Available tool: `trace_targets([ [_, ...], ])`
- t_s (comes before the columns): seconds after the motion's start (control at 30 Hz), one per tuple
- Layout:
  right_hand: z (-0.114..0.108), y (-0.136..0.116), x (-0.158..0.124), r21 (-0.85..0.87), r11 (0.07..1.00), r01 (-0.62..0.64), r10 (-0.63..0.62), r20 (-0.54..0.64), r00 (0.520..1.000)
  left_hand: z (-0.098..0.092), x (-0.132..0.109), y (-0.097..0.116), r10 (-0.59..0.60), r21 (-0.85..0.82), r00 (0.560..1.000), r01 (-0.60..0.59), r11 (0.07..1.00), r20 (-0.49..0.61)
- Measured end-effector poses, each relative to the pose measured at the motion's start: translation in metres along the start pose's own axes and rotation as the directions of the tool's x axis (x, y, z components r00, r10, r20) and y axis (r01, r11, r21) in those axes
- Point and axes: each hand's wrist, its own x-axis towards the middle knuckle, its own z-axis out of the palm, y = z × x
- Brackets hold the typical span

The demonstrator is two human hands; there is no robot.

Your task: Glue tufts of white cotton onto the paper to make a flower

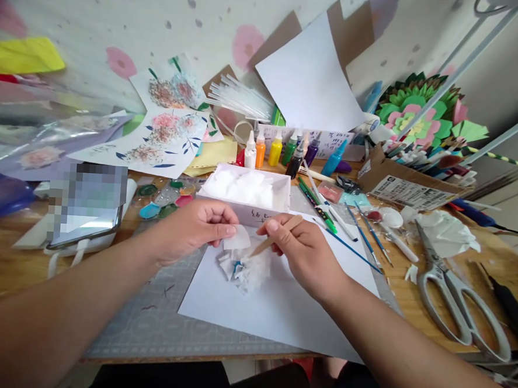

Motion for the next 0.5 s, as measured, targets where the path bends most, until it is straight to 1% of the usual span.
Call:
trace_targets([
  [0.07,0.005,0.002,-0.0005,0.016,1.0,-0.006,0.005,0.063,0.998,-0.0001,0.0007,-0.0006,-0.024,0.01,0.999,0.024,1.0,0.04],
  [0.1,0.0066,0.0028,-0.0007,0.012,1.0,-0.01,0.009,0.092,0.996,0.0,0.001,-0.0004,-0.031,0.012,0.999,0.031,0.999,0.04],
  [0.23,0.007,0.0074,-0.0037,0.024,0.998,-0.06,0.054,0.194,0.979,0.0003,0.0009,0.0024,-0.032,0.047,0.999,0.034,0.998,-0.039],
  [0.3,0.0054,0.0093,-0.0061,0.043,0.992,-0.115,0.102,0.235,0.967,0.0,0.0005,0.0033,-0.032,0.065,0.999,0.034,0.997,-0.033],
  [0.33,0.0046,0.0098,-0.0071,0.046,0.989,-0.142,0.127,0.247,0.961,-0.0002,0.0003,0.0032,-0.037,0.072,0.999,0.037,0.997,0.0],
  [0.4,0.0035,0.0093,-0.0085,0.042,0.983,-0.18,0.163,0.267,0.95,-0.0001,-0.0001,0.0015,-0.063,0.097,0.993,0.053,0.994,0.1],
  [0.47,0.0026,0.0078,-0.0089,0.038,0.98,-0.197,0.179,0.275,0.945,0.0008,-0.0002,-0.0018,-0.095,0.161,0.974,0.062,0.985,0.205],
  [0.5,0.0022,0.007,-0.0089,0.036,0.98,-0.196,0.179,0.274,0.945,0.0015,0.0,-0.0038,-0.107,0.211,0.965,0.057,0.976,0.237],
])
